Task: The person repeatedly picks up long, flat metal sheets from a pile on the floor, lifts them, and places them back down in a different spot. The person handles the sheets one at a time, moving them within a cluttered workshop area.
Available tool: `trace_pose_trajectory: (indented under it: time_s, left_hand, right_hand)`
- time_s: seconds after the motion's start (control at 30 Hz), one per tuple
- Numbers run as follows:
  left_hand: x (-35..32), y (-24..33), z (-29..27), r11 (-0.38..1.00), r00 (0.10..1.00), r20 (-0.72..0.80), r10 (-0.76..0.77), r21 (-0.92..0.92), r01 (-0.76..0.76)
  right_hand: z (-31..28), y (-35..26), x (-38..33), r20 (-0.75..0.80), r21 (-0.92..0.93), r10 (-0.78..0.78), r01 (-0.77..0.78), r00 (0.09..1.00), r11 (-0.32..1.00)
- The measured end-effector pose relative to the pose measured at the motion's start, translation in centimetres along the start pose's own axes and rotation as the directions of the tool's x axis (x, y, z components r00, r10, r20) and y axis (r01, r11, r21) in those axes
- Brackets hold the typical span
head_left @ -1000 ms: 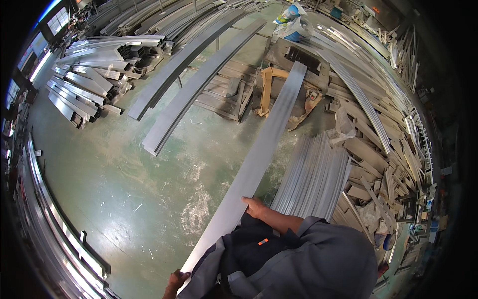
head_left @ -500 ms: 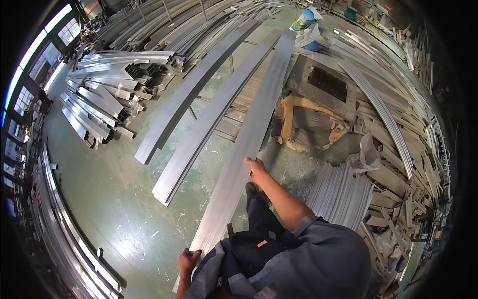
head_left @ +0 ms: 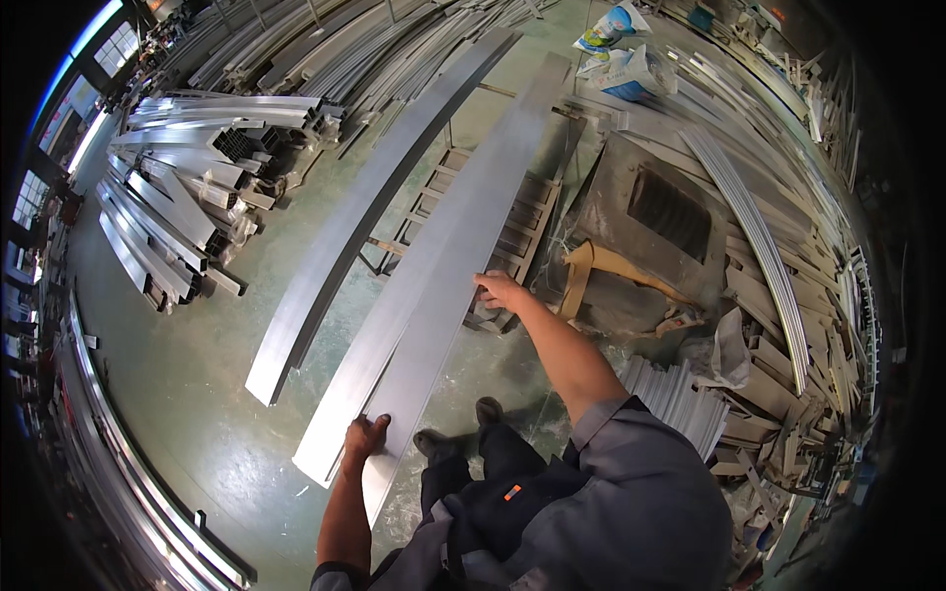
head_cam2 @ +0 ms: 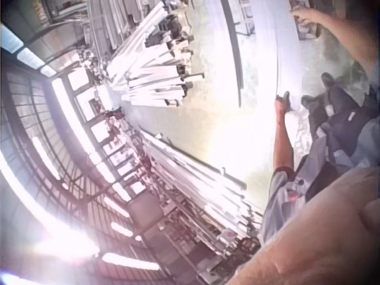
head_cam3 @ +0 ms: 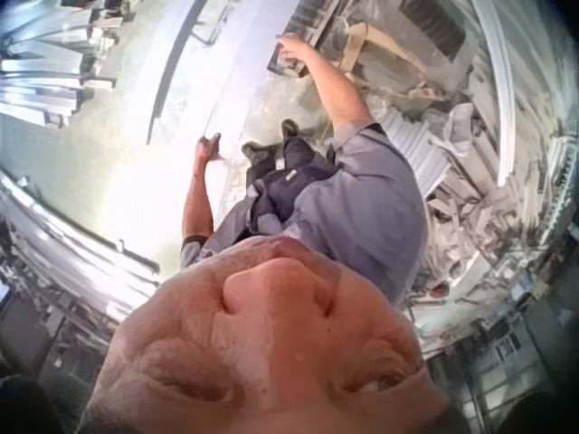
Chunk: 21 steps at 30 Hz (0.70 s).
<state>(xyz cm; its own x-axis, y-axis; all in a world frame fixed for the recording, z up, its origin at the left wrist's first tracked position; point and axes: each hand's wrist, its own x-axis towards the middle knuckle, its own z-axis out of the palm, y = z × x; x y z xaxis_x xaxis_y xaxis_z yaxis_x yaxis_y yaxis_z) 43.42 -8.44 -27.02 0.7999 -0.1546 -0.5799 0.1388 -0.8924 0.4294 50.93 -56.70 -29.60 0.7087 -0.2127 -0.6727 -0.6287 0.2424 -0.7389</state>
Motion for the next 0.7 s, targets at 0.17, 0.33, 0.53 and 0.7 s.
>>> trace_pose_trajectory:
  time_s: [0.17, 0.33, 0.53, 0.7]
  left_hand:
    - [9.4, -5.7, -3.7, 0.998, 0.998, 0.01, 0.065, 0.02, -0.065]
    - [11.9, -2.8, -8.2, 0.903, 0.993, -0.061, 0.102, 0.425, -0.067]
    - [18.6, -6.1, -14.6, 0.949, 0.943, -0.319, 0.096, 0.314, 0.009]
    - [23.3, -6.1, -17.7, 0.86, 0.941, -0.331, 0.069, 0.497, 0.112]
  right_hand:
    - [2.2, 9.0, -5.7, 0.169, -0.172, 0.181, -0.152, 0.969, 0.973]
    - [-1.4, 24.8, -16.6, 0.049, -0.805, 0.32, -0.153, 0.946, 0.573]
    - [-6.9, 32.5, -29.3, -0.147, -0.522, 0.536, -0.526, 0.831, 0.671]
    - [-3.1, 25.5, -26.0, -0.369, -0.289, 0.53, -0.636, 0.764, 0.716]
